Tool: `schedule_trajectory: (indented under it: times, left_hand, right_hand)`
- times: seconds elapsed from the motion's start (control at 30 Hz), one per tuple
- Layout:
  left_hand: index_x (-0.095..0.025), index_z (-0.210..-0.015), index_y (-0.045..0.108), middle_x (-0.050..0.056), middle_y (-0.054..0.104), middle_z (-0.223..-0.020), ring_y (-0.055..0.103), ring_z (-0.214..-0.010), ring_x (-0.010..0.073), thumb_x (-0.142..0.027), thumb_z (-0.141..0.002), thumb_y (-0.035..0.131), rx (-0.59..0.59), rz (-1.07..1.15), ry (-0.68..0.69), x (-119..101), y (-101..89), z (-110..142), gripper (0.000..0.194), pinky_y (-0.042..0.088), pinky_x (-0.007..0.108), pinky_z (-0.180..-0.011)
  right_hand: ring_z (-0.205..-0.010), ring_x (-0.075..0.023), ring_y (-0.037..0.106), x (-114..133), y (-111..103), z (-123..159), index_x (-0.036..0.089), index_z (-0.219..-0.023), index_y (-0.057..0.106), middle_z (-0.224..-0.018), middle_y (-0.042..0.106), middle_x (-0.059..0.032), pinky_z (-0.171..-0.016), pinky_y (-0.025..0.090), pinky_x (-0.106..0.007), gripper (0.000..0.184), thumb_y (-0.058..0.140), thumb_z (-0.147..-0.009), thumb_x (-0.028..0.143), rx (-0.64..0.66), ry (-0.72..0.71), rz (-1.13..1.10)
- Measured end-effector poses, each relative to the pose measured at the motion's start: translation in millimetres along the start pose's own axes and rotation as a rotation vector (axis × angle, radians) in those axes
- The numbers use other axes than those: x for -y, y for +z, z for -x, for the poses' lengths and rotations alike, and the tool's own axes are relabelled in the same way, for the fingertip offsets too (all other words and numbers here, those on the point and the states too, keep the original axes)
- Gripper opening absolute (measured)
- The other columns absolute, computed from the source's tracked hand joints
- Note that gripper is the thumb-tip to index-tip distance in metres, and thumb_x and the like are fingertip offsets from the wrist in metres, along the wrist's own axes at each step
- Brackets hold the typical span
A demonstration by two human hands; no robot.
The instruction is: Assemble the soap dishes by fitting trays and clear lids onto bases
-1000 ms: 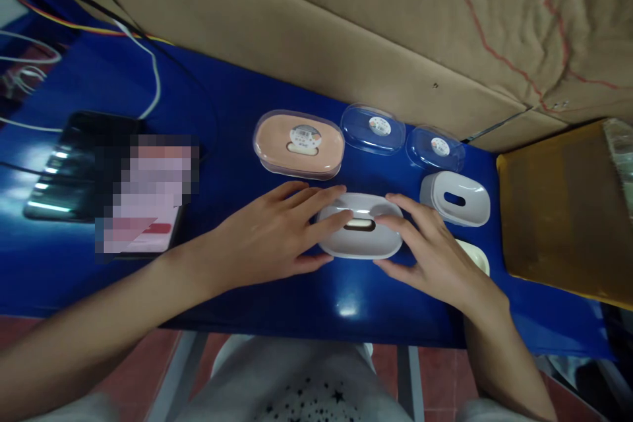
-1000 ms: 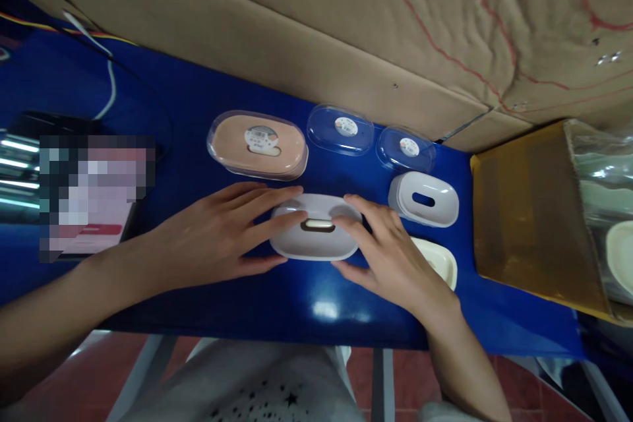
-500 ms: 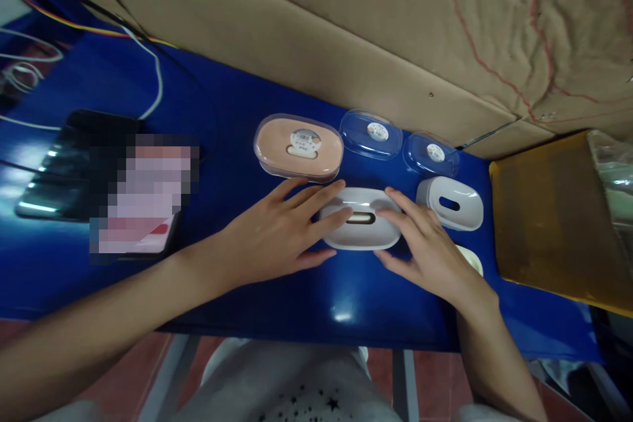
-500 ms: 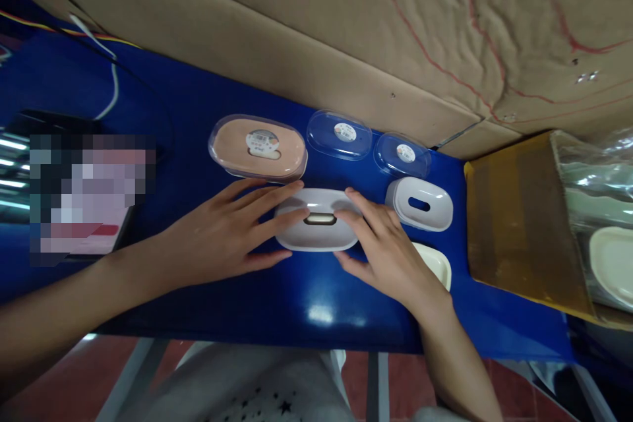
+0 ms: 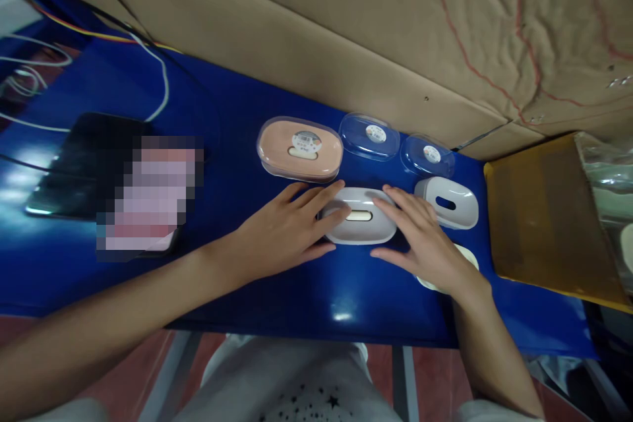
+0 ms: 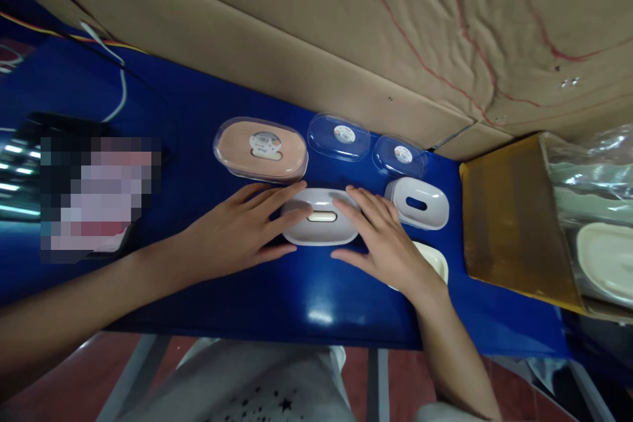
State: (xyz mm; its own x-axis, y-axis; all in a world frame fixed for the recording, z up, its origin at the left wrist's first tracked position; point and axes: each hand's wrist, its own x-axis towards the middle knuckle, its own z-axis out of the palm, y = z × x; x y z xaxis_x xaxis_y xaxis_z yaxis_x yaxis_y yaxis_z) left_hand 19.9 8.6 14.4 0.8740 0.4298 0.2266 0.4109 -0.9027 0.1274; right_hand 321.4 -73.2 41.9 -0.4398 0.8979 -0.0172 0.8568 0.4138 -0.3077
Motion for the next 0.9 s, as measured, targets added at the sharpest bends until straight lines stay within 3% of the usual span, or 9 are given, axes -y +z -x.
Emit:
schedule_trajectory:
  times: [0.1,0.2,0.3,0.47,0.67,0.77,0.9]
  left_hand:
    - [-0.017,-0.149,0.062,0.024,0.055,-0.164,0.06,-0.147,0.0415,-0.047,-0.103,0.076,-0.026,0.018,0.012,1,-1.4,-1,0.057,0.05,0.059,-0.121]
    - [-0.017,-0.142,0.067,0.023,0.058,-0.162,0.062,-0.145,0.0403,-0.041,-0.103,0.075,-0.022,0.043,-0.004,0,-5.9,-1,0.046,0.052,0.057,-0.119]
    - [-0.017,-0.138,0.068,0.022,0.06,-0.16,0.064,-0.143,0.0394,-0.036,-0.097,0.079,-0.007,0.073,-0.027,-2,-10.3,0,0.046,0.052,0.056,-0.119]
    - [-0.017,-0.149,0.064,0.023,0.061,-0.158,0.059,-0.148,0.0411,-0.05,-0.097,0.081,-0.043,0.078,0.021,0,-7.8,0,0.064,0.045,0.06,-0.125]
    - [-0.02,-0.155,0.061,0.024,0.052,-0.167,0.055,-0.153,0.0436,-0.057,-0.099,0.078,-0.119,0.068,0.067,-2,-7.9,-1,0.07,0.045,0.061,-0.125]
    - [-0.019,-0.155,0.06,0.024,0.05,-0.169,0.054,-0.153,0.0447,-0.054,-0.101,0.076,-0.17,0.044,0.073,-1,-11.0,-1,0.066,0.047,0.062,-0.124]
    - [-0.017,-0.154,0.061,0.025,0.053,-0.166,0.057,-0.15,0.0453,-0.052,-0.104,0.073,-0.22,0.022,0.093,0,-11.8,-2,0.063,0.05,0.062,-0.121]
  right_hand:
    - [-0.164,-0.0376,0.04,-14,-9,-10,0.035,-0.173,0.03,-0.178,0.042,-0.0152,-0.128,0.037,-0.069,0.078,0.063,-0.107,0.057,-0.071,0.036,0.007]
    - [-0.165,-0.0372,0.038,-34,-10,-36,0.032,-0.173,0.032,-0.178,0.041,-0.0159,-0.129,0.033,-0.069,0.066,0.05,-0.113,0.055,-0.103,0.092,0.055]
    - [-0.166,-0.0398,0.035,-51,-7,-66,0.026,-0.171,0.035,-0.179,0.039,-0.0181,-0.13,0.029,-0.07,0.067,0.048,-0.113,0.056,-0.103,0.123,0.107]
    - [-0.146,-0.0413,0.055,-62,-7,-90,0.021,-0.155,0.053,-0.152,0.061,-0.0205,-0.123,0.038,-0.065,0.065,0.063,-0.104,0.061,-0.122,0.11,0.189]
    - [-0.16,-0.0407,0.044,-69,-10,-100,0.026,-0.165,0.043,-0.173,0.042,-0.0214,-0.126,0.037,-0.063,0.079,0.067,-0.1,0.064,-0.058,0.051,0.127]
    - [-0.16,-0.0389,0.044,-76,-8,-106,0.026,-0.167,0.043,-0.173,0.043,-0.0213,-0.125,0.041,-0.061,0.075,0.063,-0.103,0.062,-0.049,0.064,0.087]
    - [-0.163,-0.0409,0.041,-82,-6,-113,0.028,-0.169,0.04,-0.175,0.042,-0.0213,-0.124,0.038,-0.067,0.081,0.065,-0.101,0.065,-0.063,0.101,0.091]
